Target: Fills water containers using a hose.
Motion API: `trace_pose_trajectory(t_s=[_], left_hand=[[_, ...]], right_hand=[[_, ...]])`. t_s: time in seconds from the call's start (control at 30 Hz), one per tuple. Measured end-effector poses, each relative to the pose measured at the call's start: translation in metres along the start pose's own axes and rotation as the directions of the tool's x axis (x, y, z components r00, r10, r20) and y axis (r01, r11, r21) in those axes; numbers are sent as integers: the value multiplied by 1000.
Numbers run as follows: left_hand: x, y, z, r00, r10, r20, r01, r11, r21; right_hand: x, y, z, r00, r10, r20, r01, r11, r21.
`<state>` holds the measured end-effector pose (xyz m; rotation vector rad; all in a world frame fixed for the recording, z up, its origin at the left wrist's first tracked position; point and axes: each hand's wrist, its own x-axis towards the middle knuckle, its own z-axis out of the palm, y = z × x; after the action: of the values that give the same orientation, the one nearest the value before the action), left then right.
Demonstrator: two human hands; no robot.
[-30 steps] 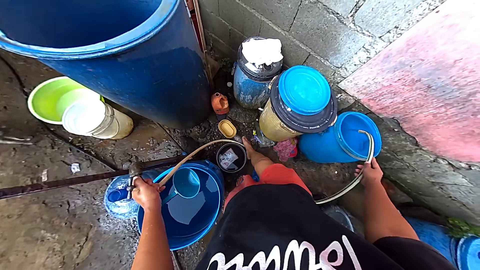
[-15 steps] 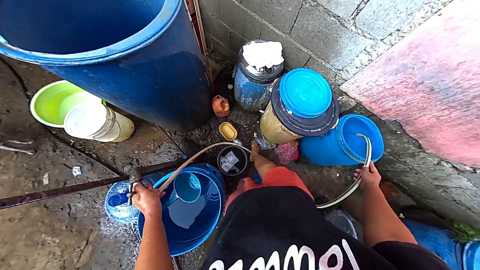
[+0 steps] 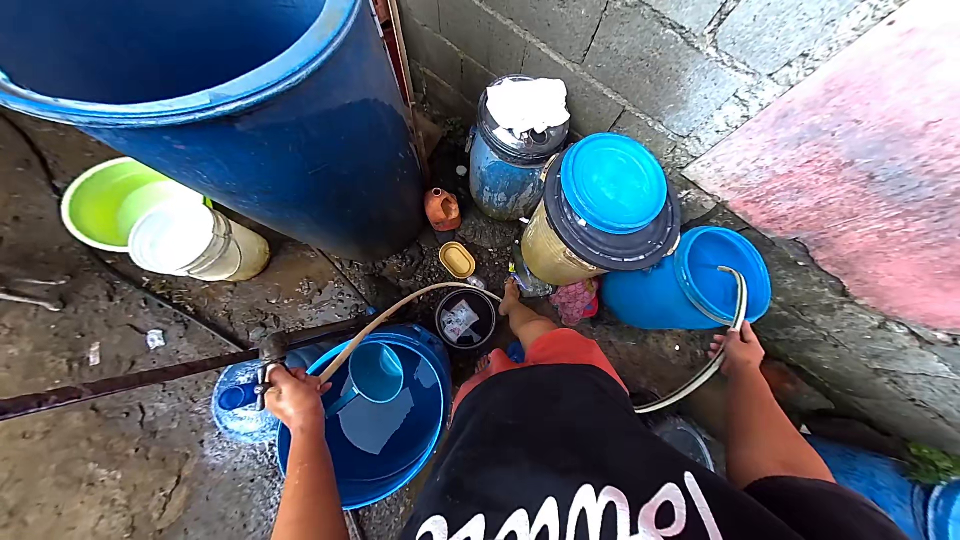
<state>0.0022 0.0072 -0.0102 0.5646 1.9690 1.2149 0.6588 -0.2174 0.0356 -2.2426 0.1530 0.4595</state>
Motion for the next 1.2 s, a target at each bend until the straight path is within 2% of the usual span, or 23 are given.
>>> trace_pose_trajectory(t_s=[0.57,1.2], left_hand=[[0,-3,2,1000,25,3,-25,999,-42],[-1,-1,2,1000,6,-17,-7,999,-39]], right_hand=[[0,-3,-3,1000,1,-5,-1,1000,-3],[14,-8,15,1000,-1,10,1,1000,12]])
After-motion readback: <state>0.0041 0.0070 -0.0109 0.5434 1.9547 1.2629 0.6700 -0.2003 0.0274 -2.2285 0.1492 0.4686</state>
